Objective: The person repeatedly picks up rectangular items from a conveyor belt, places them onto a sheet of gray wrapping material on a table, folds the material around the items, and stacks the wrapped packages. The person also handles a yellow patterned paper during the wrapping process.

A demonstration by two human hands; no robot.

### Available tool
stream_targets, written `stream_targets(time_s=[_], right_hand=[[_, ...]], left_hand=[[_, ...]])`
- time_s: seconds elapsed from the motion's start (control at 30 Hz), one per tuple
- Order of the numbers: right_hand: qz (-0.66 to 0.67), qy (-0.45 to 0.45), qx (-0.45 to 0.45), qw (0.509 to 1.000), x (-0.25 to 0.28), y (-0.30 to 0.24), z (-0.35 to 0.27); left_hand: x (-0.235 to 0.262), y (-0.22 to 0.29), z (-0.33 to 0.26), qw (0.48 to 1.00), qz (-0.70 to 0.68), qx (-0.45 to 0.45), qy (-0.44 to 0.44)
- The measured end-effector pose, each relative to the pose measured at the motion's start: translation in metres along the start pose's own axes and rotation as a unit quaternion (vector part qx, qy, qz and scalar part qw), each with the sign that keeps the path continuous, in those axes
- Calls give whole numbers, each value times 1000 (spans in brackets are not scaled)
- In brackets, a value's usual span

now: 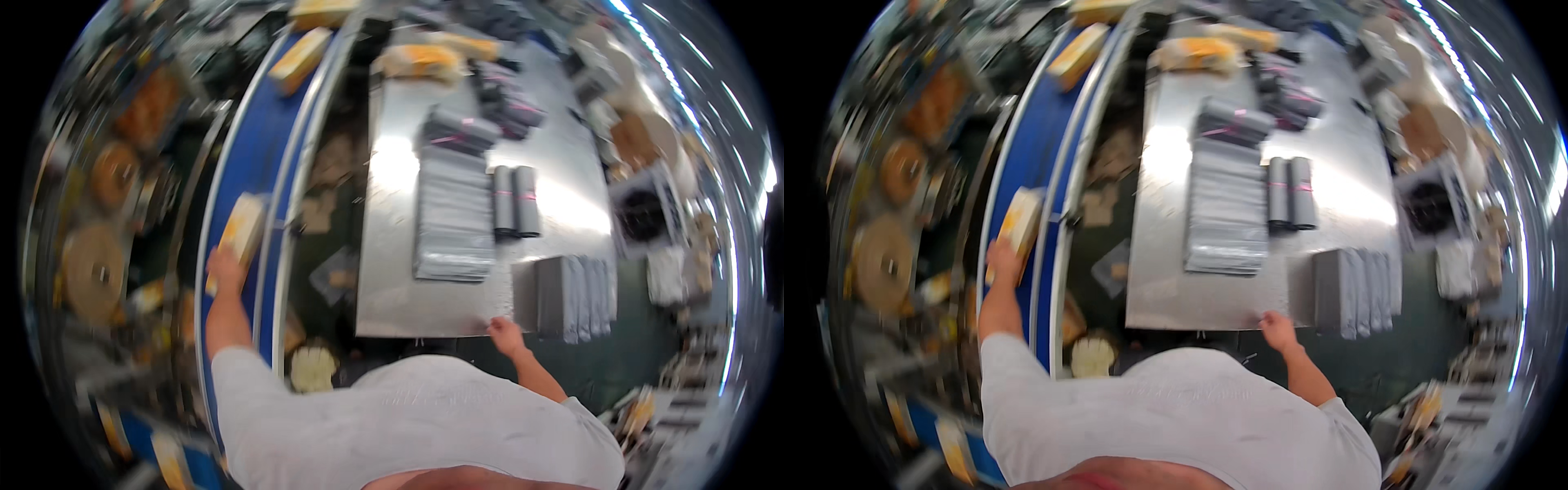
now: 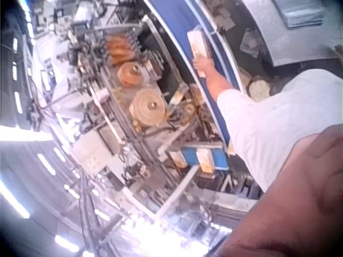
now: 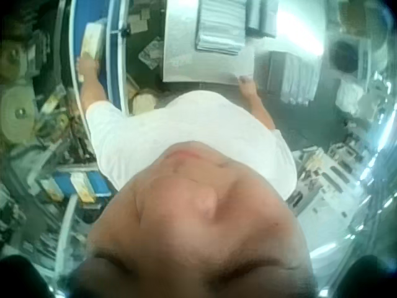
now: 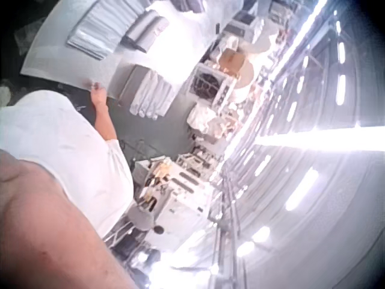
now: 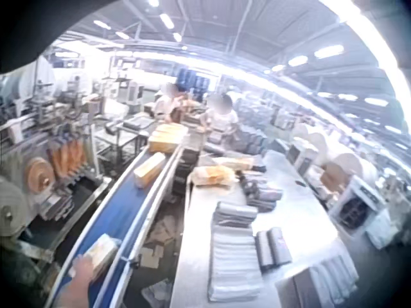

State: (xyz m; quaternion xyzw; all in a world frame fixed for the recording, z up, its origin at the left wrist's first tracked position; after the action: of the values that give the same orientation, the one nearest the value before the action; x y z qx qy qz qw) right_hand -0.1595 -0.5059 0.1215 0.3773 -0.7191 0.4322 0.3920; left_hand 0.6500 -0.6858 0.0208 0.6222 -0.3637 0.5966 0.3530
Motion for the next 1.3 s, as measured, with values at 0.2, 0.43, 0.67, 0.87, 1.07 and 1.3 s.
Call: stream_targets(time_s=[0.2,0.43,0.67,0.87,1.07,1.3], right_hand=[[96,-19,9,995,-15,-11,-68],[328,41,79,941,-17,-94,-25],[477,133,29,869,-8,-104,42],[307,38,64,949,25,-83,46],[44,148,280,948,42,-71,133],[-48,47,280,958,55,-77,163]], left_hand=[[120,74,38,986,-119,54,103],[173,237,-84,643,-740,-167,-104],[61,408,-331,740,-551,-299,-242],[65,480,-254,729,-628,-200,-186],[71,493,-231,696,-669,-118,-232],[118,528,-222,802,-369,-385,-269]])
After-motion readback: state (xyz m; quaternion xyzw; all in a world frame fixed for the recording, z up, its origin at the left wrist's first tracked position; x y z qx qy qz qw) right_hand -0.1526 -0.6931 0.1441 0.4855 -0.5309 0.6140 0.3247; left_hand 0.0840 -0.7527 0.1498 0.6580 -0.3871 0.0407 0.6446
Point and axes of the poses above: each hand's wrist, its own z-axis towards the middle knuckle, its own x-axis out of the back of the hand, y = z × x, the point moved 5 cm from there along z, towards the middle knuckle, and after that the axes turned 5 degrees about y, right-handed, at the moved point
